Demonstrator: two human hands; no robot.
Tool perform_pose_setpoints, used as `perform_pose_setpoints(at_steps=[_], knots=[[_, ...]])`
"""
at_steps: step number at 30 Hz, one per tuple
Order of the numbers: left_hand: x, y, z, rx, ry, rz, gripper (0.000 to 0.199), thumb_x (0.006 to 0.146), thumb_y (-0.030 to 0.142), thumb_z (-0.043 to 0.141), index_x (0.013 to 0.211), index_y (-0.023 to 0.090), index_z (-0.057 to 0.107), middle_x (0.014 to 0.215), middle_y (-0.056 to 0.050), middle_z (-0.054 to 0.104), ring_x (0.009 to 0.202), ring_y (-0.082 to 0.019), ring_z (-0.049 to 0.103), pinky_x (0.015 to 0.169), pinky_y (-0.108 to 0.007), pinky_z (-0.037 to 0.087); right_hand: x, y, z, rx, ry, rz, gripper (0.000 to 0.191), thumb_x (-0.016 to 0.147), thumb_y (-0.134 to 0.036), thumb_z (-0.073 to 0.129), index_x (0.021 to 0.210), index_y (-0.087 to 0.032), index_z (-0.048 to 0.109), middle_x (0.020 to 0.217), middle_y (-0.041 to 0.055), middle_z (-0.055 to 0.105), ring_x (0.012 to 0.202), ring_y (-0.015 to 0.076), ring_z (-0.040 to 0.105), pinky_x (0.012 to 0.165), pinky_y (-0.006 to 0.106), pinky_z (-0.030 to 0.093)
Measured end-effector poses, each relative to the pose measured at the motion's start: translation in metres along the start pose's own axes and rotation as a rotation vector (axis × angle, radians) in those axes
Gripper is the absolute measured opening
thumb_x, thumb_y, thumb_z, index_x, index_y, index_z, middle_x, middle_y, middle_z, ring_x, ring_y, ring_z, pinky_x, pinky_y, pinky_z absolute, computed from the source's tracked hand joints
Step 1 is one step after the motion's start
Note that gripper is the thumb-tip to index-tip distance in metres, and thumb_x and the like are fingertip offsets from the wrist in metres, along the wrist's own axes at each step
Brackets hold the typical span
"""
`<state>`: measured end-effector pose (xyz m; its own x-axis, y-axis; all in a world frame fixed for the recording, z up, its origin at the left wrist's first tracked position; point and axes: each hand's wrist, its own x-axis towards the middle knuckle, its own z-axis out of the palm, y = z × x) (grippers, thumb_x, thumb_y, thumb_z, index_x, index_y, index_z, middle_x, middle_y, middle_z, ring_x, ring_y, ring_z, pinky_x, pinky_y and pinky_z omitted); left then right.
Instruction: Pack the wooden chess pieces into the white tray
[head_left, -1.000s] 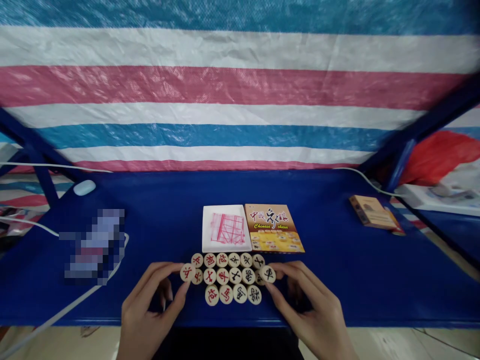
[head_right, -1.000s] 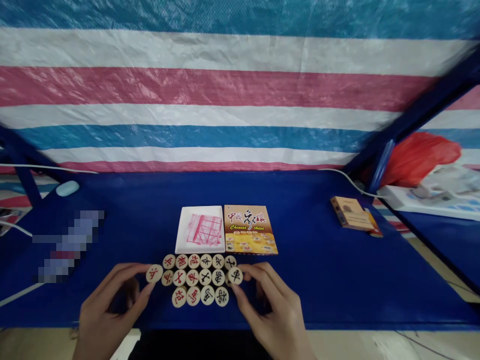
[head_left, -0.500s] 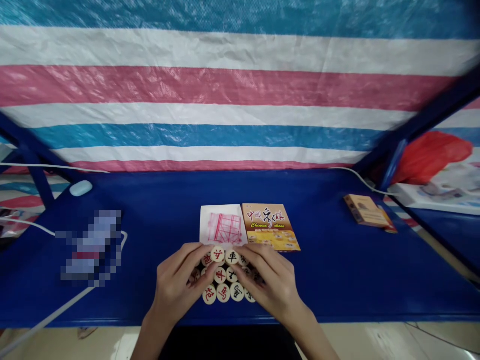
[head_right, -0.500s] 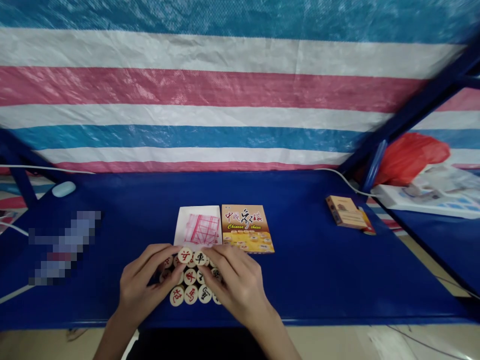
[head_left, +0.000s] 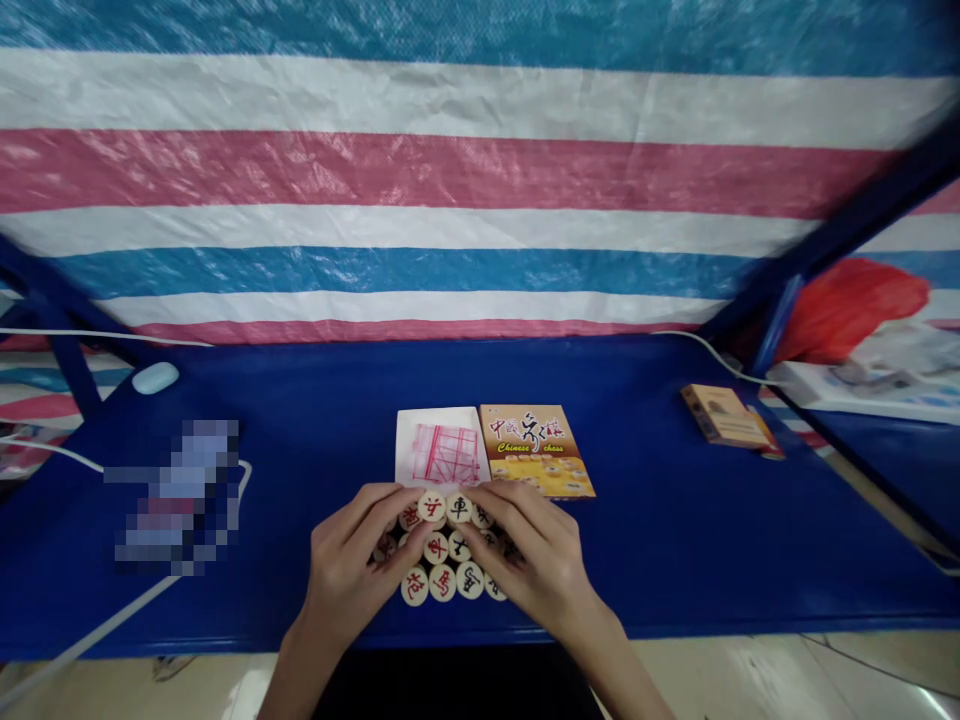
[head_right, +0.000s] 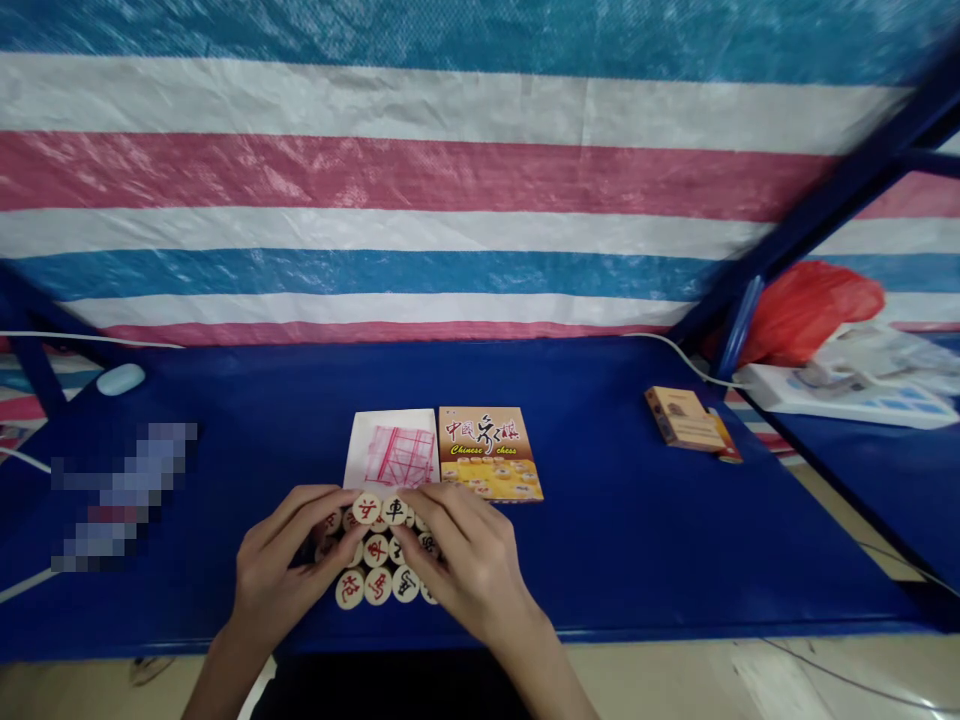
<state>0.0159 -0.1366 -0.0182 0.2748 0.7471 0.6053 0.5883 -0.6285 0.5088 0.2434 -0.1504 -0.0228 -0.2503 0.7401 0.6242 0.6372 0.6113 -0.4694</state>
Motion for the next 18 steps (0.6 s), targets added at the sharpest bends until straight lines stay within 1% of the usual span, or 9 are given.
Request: perform_pose_setpoints(at_steps=[3,5,7,8,10,12,13,15,18], knots=[[-0.001,0.000,0.001,-0.038,-0.014,-0.040,0.029,0.089,0.015,0.073,0.116,0.023,0.067,0.104,-0.004,0.070,0.078,-0.012,0.067,0.072,-0.025,0.059,0.001,0.000,0.000,0.000,-0.001,-0.006,0.043,0.089,-0.014,0.072,0.131,-0.023,0.063,0.112,0.0060,0.073,0.098,0.0183,0.071,0.085,0.034,0.061],[-0.002,-0.001,0.001,-0.049,-0.014,-0.059,0.030,0.089,0.015,0.073,0.117,0.023,0.067,0.105,-0.003,0.069,0.075,-0.011,0.066,0.070,-0.025,0.057,0.001,0.000,0.001,-0.005,-0.006,-0.014,0.043,0.090,-0.014,0.072,0.131,-0.023,0.063,0.112,0.0064,0.073,0.099,0.0186,0.071,0.086,0.034,0.060],[-0.001,-0.001,0.001,-0.062,-0.019,-0.085,0.030,0.089,0.016,0.073,0.117,0.024,0.067,0.108,-0.003,0.069,0.072,-0.010,0.064,0.067,-0.025,0.056,0.003,0.000,0.001,-0.008,-0.007,0.003,0.041,0.091,-0.015,0.071,0.131,-0.023,0.064,0.112,0.0064,0.072,0.100,0.0191,0.070,0.087,0.035,0.060],[0.000,-0.001,0.001,-0.069,-0.019,-0.108,0.029,0.089,0.017,0.073,0.117,0.025,0.067,0.110,-0.003,0.069,0.074,-0.010,0.064,0.068,-0.025,0.056,0.003,0.000,0.001,-0.008,0.000,0.024,0.040,0.092,-0.015,0.070,0.131,-0.024,0.064,0.113,0.0065,0.072,0.101,0.0195,0.069,0.088,0.036,0.059],[0.004,-0.001,0.000,-0.054,-0.005,-0.167,0.025,0.090,0.020,0.072,0.115,0.026,0.069,0.116,-0.004,0.068,0.086,-0.014,0.067,0.075,-0.029,0.057,0.004,0.002,0.002,-0.027,0.044,0.082,0.037,0.093,-0.016,0.069,0.129,-0.024,0.065,0.113,0.0068,0.072,0.104,0.0210,0.068,0.090,0.038,0.058],[0.007,-0.002,-0.002,0.026,0.043,-0.197,0.022,0.091,0.022,0.072,0.112,0.027,0.070,0.119,-0.005,0.068,0.103,-0.020,0.066,0.086,-0.035,0.056,0.005,0.006,0.002,-0.074,0.096,0.134,0.034,0.093,-0.019,0.069,0.126,-0.024,0.066,0.112,0.0073,0.071,0.104,0.0226,0.066,0.092,0.042,0.056],[0.009,-0.003,-0.002,0.079,0.073,-0.196,0.022,0.090,0.023,0.072,0.111,0.027,0.071,0.120,-0.005,0.069,0.107,-0.022,0.065,0.090,-0.039,0.054,0.005,0.007,0.003,-0.104,0.111,0.154,0.032,0.093,-0.020,0.070,0.124,-0.024,0.067,0.112,0.0074,0.071,0.103,0.0232,0.066,0.093,0.044,0.055],[0.011,-0.005,-0.002,0.162,0.112,-0.174,0.021,0.089,0.024,0.074,0.110,0.027,0.072,0.122,-0.005,0.069,0.111,-0.025,0.062,0.095,-0.044,0.052,0.006,0.011,0.004,-0.155,0.117,0.189,0.027,0.092,-0.023,0.070,0.120,-0.024,0.069,0.111,0.0075,0.070,0.102,0.0239,0.065,0.093,0.045,0.053],[0.011,-0.010,0.001,0.204,0.096,-0.171,0.020,0.088,0.026,0.074,0.108,0.027,0.072,0.127,-0.006,0.068,0.119,-0.028,0.059,0.100,-0.051,0.050,0.007,0.012,0.004,-0.192,0.098,0.231,0.026,0.092,-0.025,0.069,0.118,-0.024,0.071,0.114,0.0078,0.070,0.105,0.0253,0.062,0.094,0.046,0.051]])
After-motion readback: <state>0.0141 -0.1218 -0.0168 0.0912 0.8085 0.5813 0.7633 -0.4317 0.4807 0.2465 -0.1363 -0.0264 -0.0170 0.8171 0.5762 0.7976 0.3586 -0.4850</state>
